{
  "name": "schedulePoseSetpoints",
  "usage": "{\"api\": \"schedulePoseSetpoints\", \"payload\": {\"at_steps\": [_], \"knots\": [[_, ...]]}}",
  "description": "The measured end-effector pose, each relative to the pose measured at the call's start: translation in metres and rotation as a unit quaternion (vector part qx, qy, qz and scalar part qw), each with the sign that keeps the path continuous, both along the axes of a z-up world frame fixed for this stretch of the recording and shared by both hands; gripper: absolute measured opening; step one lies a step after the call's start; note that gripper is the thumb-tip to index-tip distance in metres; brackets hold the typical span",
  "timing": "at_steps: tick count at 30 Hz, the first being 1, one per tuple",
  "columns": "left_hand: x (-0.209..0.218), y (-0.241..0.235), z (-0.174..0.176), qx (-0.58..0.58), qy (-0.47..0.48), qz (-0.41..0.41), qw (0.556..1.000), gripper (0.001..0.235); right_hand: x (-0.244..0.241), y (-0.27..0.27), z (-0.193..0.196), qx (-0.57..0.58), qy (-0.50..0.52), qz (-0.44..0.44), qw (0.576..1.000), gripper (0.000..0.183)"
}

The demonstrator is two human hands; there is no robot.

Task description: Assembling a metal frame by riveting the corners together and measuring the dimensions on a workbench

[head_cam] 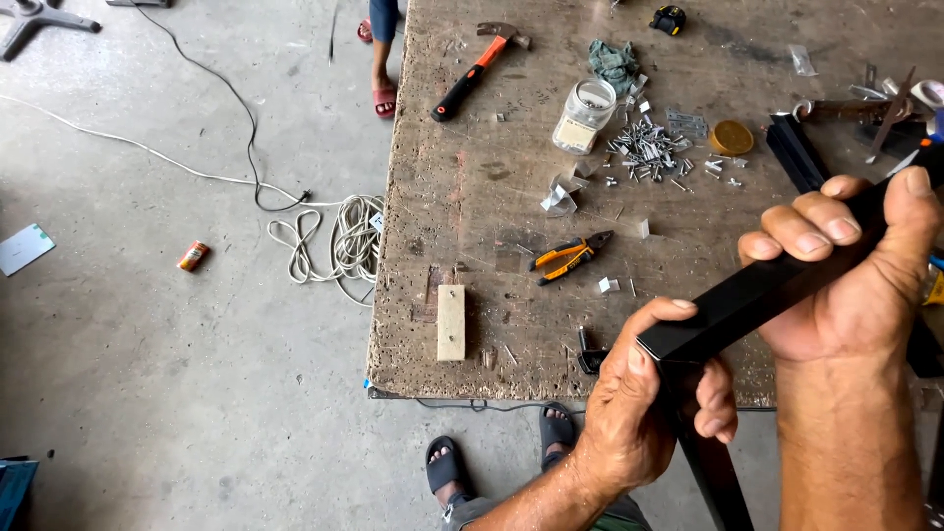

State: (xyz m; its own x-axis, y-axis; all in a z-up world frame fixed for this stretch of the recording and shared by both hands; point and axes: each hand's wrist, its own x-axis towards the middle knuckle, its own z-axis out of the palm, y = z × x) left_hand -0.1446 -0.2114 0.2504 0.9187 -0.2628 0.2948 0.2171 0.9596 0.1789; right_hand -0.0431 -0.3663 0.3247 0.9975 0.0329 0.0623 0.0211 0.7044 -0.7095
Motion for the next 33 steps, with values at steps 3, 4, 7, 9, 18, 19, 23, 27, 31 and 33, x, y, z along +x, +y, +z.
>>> {"api": "schedulePoseSetpoints", "payload": {"at_steps": [3,4,7,9,18,19,23,27,31,33], "knots": [[-0.002,-0.002,-0.001,-0.028,0.029,-0.019,0.999,0.050,-0.002,0.001,0.000,-0.012,-0.004,-0.014,1.000,0.028],[-0.002,-0.002,-0.001,-0.036,0.039,-0.023,0.998,0.049,-0.003,0.002,0.000,-0.023,-0.009,-0.022,0.999,0.027],[-0.004,-0.005,-0.006,-0.056,0.054,-0.046,0.996,0.050,-0.007,0.006,0.003,-0.044,-0.004,-0.045,0.998,0.026],[-0.005,-0.005,-0.006,-0.053,0.059,-0.048,0.996,0.050,-0.008,0.007,0.001,-0.038,-0.011,-0.044,0.998,0.027],[-0.010,-0.001,0.001,-0.093,0.047,-0.088,0.991,0.057,-0.017,0.004,0.010,0.058,-0.097,0.082,0.990,0.038],[-0.005,0.002,0.001,-0.109,0.042,-0.102,0.988,0.058,-0.015,0.004,0.012,0.039,-0.097,0.079,0.991,0.039],[-0.008,0.002,-0.006,-0.082,0.054,-0.089,0.991,0.046,-0.022,0.027,0.032,-0.057,-0.076,0.023,0.995,0.031],[-0.008,0.002,-0.011,-0.094,0.060,-0.099,0.989,0.040,-0.022,0.029,0.031,-0.052,-0.045,0.021,0.997,0.026],[-0.009,0.002,-0.009,-0.083,0.068,-0.095,0.990,0.040,-0.023,0.032,0.031,-0.063,-0.037,0.008,0.997,0.023],[-0.007,0.003,-0.012,-0.082,0.071,-0.098,0.989,0.038,-0.021,0.031,0.028,-0.059,-0.037,0.009,0.998,0.024]]}}
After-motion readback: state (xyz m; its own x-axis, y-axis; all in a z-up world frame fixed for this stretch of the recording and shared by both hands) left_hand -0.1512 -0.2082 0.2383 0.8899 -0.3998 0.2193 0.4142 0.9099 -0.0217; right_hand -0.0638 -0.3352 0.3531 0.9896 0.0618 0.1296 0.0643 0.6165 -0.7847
